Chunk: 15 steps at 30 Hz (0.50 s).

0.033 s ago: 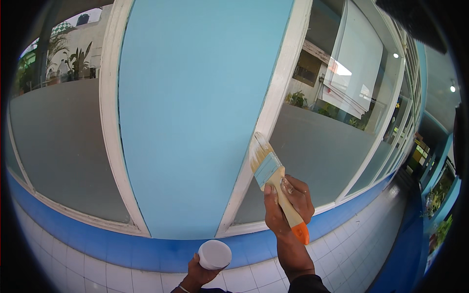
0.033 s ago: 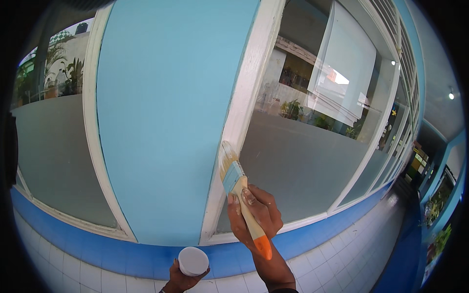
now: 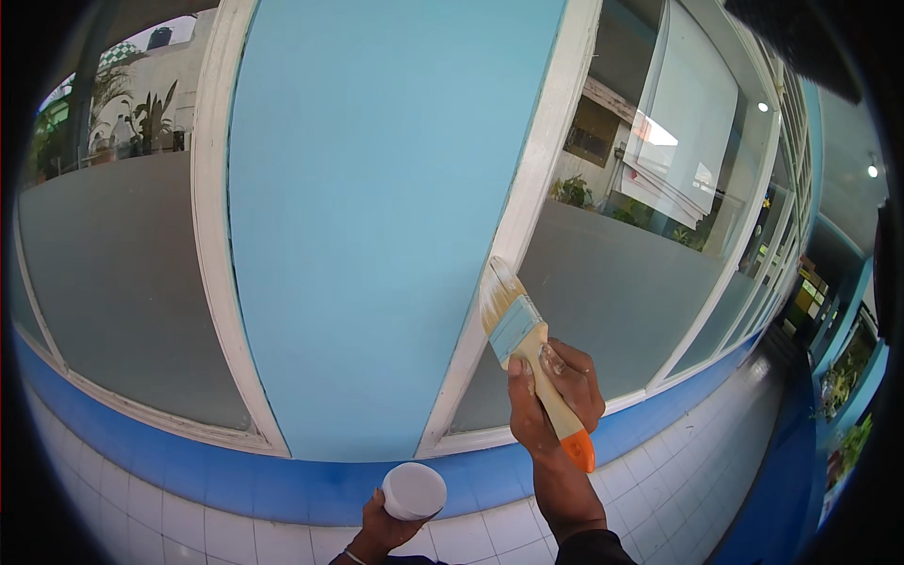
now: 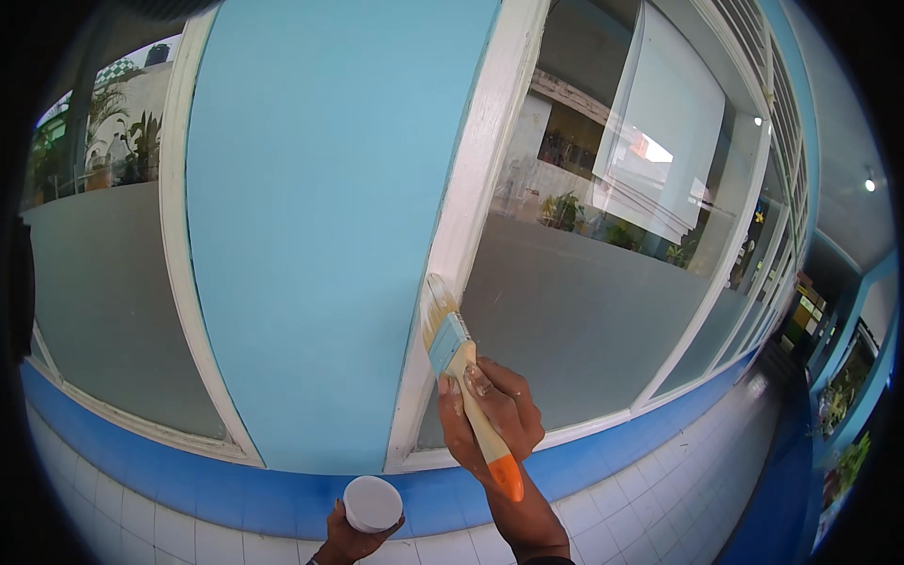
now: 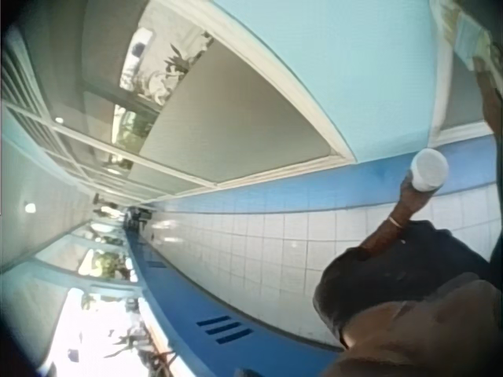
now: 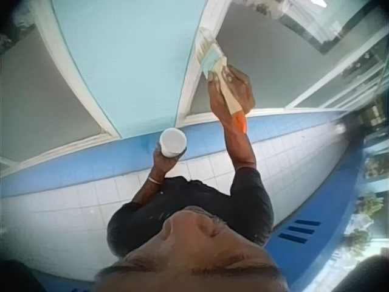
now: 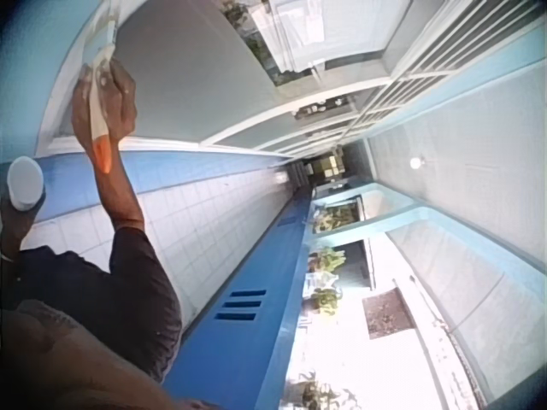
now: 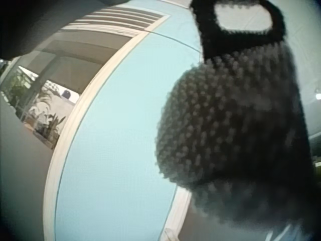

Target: The person paints a window frame using a paintbrush, dipping the brush into a small paint container and applying paint along the edges of the frame.

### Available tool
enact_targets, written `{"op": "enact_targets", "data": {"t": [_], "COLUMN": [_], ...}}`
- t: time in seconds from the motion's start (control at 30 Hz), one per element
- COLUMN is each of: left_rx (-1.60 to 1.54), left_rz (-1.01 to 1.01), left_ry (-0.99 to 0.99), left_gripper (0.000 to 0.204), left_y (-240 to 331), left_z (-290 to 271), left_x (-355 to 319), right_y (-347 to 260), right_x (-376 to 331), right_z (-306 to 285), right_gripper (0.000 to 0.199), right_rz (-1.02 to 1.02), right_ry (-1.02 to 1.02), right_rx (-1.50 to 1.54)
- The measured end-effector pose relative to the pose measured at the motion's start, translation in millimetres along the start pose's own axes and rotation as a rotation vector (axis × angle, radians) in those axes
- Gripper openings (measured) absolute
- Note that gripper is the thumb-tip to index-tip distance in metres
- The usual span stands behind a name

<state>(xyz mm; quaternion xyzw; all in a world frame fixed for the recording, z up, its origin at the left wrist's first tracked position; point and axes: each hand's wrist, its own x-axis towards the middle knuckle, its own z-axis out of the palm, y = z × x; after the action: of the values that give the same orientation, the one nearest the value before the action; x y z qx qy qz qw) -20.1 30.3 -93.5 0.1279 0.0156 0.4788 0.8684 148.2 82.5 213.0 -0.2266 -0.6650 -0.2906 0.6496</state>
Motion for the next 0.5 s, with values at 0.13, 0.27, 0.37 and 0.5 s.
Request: {"op": "enact_targets", "data": {"t": [0.13, 0.27, 0.37, 0.5], "left_rx": [-0.001, 0.003, 0.015, 0.017], "left_rz": [0.005, 0.006, 0.009, 0.002], "left_ry": [-0.007, 0.023, 0.040, 0.035], "left_gripper": [0.089, 0.090, 0.091, 0.092], "left_y": [0, -1, -1, 0], "left_z": [2, 5, 6, 6], "left_x": [-1, -3, -4, -4], "right_y": [-2, -3, -4, -5], "right_x": [-6, -13, -19, -26], "right_z": [0, -1, -2, -4], "right_gripper": [0.028, 0.028, 0.028, 0.028], "right_rz": [0.002, 0.014, 0.014, 0.020], "right_ry": [-0.005, -0.011, -0.016, -0.036], "right_rx": [-0.011, -0.001, 0.011, 0.027]}}
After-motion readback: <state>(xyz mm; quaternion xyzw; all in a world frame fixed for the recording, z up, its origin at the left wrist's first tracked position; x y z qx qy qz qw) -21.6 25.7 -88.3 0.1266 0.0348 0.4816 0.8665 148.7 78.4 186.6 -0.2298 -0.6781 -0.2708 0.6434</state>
